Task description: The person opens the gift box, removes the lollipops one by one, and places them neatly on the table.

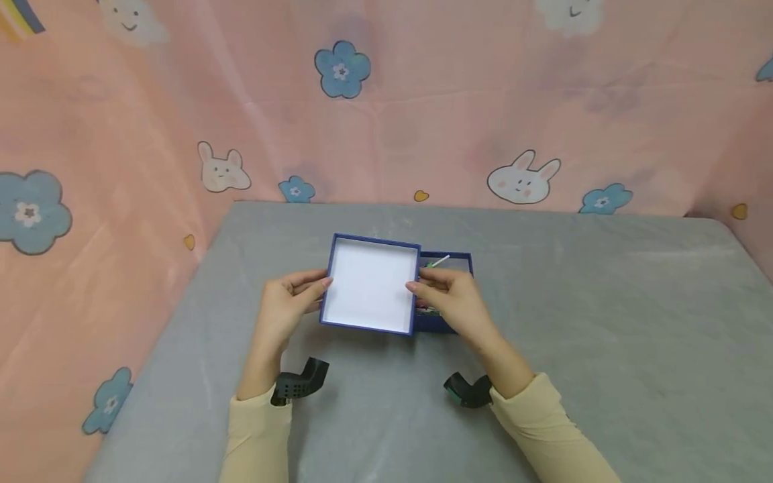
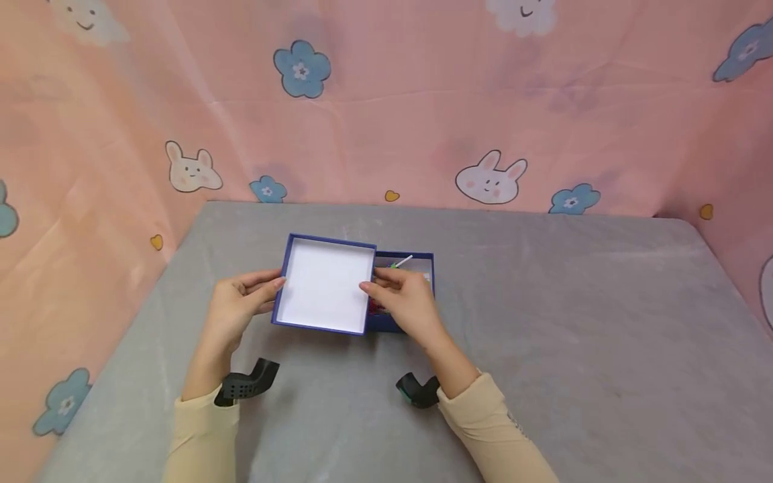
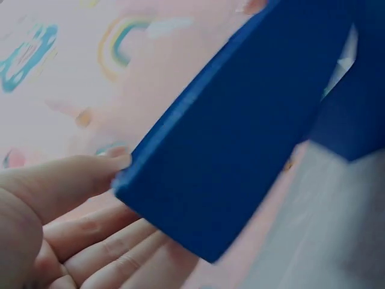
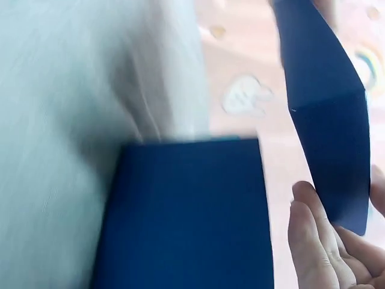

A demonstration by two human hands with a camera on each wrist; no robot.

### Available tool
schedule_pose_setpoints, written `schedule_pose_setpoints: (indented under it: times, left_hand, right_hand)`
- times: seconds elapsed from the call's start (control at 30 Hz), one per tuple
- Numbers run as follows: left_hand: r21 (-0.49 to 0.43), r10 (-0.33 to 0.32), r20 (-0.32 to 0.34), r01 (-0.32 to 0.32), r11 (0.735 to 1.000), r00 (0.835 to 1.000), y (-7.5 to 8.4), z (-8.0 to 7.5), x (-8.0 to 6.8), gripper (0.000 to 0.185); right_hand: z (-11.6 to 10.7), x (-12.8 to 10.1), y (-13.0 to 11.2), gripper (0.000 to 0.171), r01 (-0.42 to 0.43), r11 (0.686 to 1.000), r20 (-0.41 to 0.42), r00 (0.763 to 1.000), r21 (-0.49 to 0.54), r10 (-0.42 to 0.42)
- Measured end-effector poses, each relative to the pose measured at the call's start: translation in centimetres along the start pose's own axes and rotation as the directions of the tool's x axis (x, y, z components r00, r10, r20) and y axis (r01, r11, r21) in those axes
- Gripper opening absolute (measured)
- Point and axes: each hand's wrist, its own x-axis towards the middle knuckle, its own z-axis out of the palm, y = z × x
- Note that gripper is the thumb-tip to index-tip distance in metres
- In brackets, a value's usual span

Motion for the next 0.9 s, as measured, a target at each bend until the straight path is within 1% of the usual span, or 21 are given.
schedule_pose_setpoints:
  times: [0.07,0.17,0.27,0.37,0.47,0.53,0.6,0.67,0.7,0.8,0.9]
  left_hand:
    - [0.019,-0.009,-0.03,0.01,1.0,1.0,-0.2,-1.4,0.1,0.034]
    - [0.039,-0.019,-0.064,0.022,0.999,0.998,-0.6,-3.1,0.2,0.036]
    - [0.06,-0.035,-0.091,0.04,0.997,0.995,-1.0,-4.5,0.3,0.036]
    - [0.093,-0.053,-0.106,0.063,0.994,0.993,-1.6,-5.8,0.3,0.037]
    - [0.125,-0.07,-0.12,0.084,0.989,0.99,-2.1,-7.0,0.2,0.039]
    - [0.132,-0.085,-0.13,0.103,0.986,0.988,-2.4,-7.6,0.1,0.038]
    - [0.134,-0.103,-0.138,0.121,0.984,0.985,-2.8,-8.0,0.1,0.038]
    - [0.14,-0.125,-0.132,0.143,0.98,0.983,-3.2,-8.2,0.3,0.039]
    - [0.14,-0.135,-0.124,0.152,0.978,0.983,-3.4,-8.2,0.4,0.04]
    - [0.136,-0.153,-0.122,0.169,0.976,0.981,-4.2,-7.8,0.9,0.04]
    - [0.08,-0.174,-0.146,0.187,0.979,0.974,-4.9,-7.2,1.4,0.038]
  right_hand:
    - [1.4,0.7,-0.4,0.049,0.019,1.0,0.003,1.0,-0.008,-0.019]
    - [3.4,1.5,-1.0,0.047,0.035,0.999,-0.014,0.999,-0.011,-0.035]
    - [5.3,2.3,-1.4,0.044,0.038,0.999,-0.036,0.999,0.038,-0.037]
    - [7.1,2.7,-1.4,0.04,0.039,0.997,-0.061,0.998,0.065,-0.035]
    - [8.5,2.7,-1.4,0.042,0.027,0.998,-0.053,0.998,0.064,-0.024]
    - [9.2,2.6,-1.4,0.045,0.011,0.999,-0.021,1.0,0.042,-0.01]
    - [9.7,2.4,-1.2,0.05,-0.007,1.0,0.02,1.0,0.017,0.006]
    - [10.1,2.2,-0.8,0.053,-0.016,1.0,0.048,0.999,-0.013,0.016]
    - [10.2,2.1,-0.6,0.054,-0.022,1.0,0.057,0.998,-0.012,0.023]
    - [10.3,1.9,0.1,0.054,-0.023,1.0,0.065,0.998,-0.007,0.023]
    - [10.5,1.5,0.6,0.054,-0.02,1.0,0.055,0.998,-0.004,0.02]
